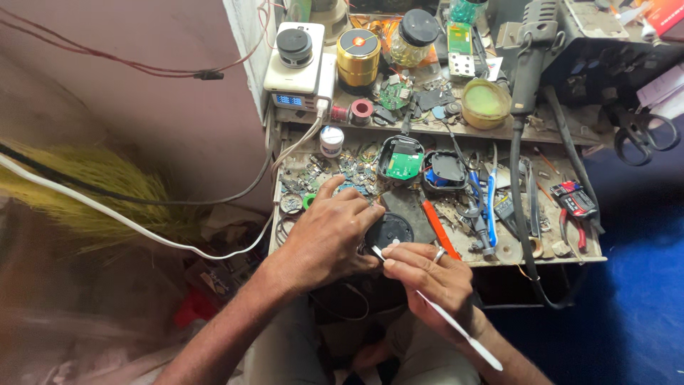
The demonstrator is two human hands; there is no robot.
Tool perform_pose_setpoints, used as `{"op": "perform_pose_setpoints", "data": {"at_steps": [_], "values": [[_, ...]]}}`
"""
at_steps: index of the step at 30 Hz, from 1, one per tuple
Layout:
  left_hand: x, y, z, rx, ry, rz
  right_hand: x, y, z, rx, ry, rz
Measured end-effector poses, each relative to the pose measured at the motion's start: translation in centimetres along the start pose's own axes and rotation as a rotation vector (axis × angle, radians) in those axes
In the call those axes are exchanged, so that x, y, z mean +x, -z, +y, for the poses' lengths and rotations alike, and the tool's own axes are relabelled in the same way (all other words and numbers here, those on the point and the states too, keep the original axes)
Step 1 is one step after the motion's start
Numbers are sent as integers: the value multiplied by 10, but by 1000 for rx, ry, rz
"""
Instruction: The person handles a cylindrical gold-colored component and two black circular devices on a cluttered workbench. They use a red utility knife and a metal pick to scrape and pry at the surface of one black device, then place the tools down.
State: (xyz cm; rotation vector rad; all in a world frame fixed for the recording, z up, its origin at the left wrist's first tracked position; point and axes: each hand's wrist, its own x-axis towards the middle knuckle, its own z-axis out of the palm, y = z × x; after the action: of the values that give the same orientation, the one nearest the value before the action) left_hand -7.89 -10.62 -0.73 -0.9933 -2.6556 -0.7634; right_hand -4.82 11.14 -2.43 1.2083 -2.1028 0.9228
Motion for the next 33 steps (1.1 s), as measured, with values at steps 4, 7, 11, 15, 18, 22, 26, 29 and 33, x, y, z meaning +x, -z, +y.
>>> {"op": "perform_pose_setpoints", "data": {"at_steps": [4, 7, 11, 15, 18, 22, 26, 29, 33], "values": [[1, 1, 2, -12, 14, -3, -2, -4, -1, -47, 35, 23], [0, 3, 3, 5, -4, 2, -6, -6, 0, 6, -37, 52], [1, 5, 5, 8, 22, -26, -14, -7, 5, 193, -290, 123], [0, 6, 6, 27, 27, -33, -24, -14, 5, 520, -511, 211], [0, 6, 10, 65, -30, 51, -29, -12, 6, 584, -542, 238], [-2, 10, 14, 85, -61, 90, -31, -7, 6, 648, -541, 277], [-6, 14, 17, 47, -33, 75, -30, -2, 1, 587, -527, 299], [-7, 13, 20, 61, -73, 130, -26, 0, 1, 356, -439, 217], [-12, 5, 28, 118, -129, 177, -21, 2, -1, 206, -379, 187]]}}
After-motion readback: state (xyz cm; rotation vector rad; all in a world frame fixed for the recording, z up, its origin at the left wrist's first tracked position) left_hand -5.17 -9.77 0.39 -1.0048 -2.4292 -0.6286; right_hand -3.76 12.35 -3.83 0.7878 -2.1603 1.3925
